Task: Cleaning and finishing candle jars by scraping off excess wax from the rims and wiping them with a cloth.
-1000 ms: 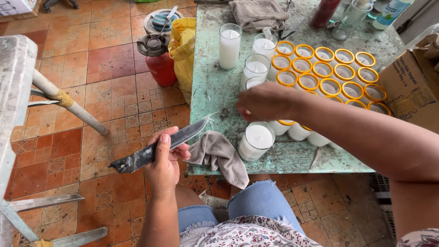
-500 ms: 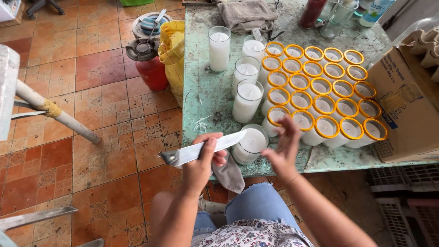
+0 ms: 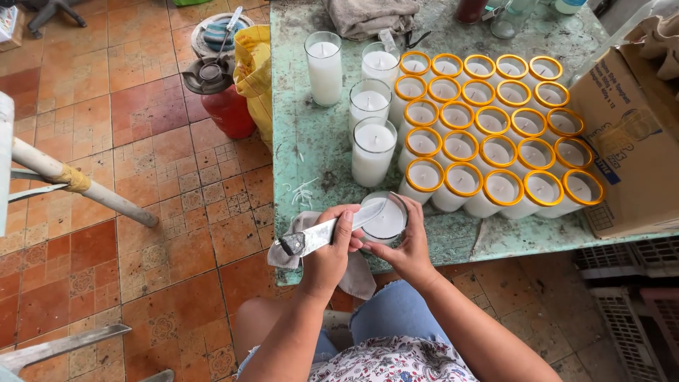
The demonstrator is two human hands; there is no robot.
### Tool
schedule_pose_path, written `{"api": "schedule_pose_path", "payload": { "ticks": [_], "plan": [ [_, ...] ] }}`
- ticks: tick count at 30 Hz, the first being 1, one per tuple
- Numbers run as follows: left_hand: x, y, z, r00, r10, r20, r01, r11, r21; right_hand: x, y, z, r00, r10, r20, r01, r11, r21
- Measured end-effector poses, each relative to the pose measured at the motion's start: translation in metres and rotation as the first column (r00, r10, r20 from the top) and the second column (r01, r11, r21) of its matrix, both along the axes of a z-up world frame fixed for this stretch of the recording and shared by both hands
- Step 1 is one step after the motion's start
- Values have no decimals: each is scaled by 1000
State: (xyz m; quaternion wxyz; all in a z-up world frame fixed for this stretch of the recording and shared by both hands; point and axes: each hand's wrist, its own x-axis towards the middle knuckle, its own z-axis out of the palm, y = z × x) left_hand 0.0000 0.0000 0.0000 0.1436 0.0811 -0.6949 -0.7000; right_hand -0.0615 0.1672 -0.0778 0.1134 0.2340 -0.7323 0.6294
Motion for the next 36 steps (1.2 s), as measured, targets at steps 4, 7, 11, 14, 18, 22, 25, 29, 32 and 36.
{"api": "schedule_pose_path", "payload": {
  "ticks": [4,7,11,14,18,22,25,29,32,36],
  "plan": [
    [-2,-1,-2,1000,-9,-8,8,999,-42,-5,2,5,999,39,-7,-39,999,15],
    [-3,-5,-5,1000,-13,-7,12,998,-58,-7,5,9,991,133,30,-132,991,-13],
    [-4,-10,-7,1000,-23,9,24,999,-26,-8,7,11,972,220,78,-215,974,-73],
    [-5,-11,-7,1000,-11,6,11,999,-41,-11,9,8,963,249,100,-239,965,-104],
    [-6,-12,-9,998,-54,46,54,999,-2,-16,11,9,941,316,124,-302,946,-121],
    [-10,-13,-9,997,-59,41,58,998,25,-18,12,12,918,361,167,-333,927,-174],
    [-11,-15,-8,998,-59,32,56,996,72,-19,13,16,896,396,201,-361,913,-191],
    [-12,-19,-5,997,-78,27,75,992,97,-24,15,17,869,451,204,-414,888,-197],
    [-15,-21,-12,995,-96,17,93,989,112,-27,16,15,857,475,199,-439,876,-198],
    [-16,-21,-16,994,-110,8,108,985,133,-28,16,14,842,495,216,-454,865,-214]
  ]
}}
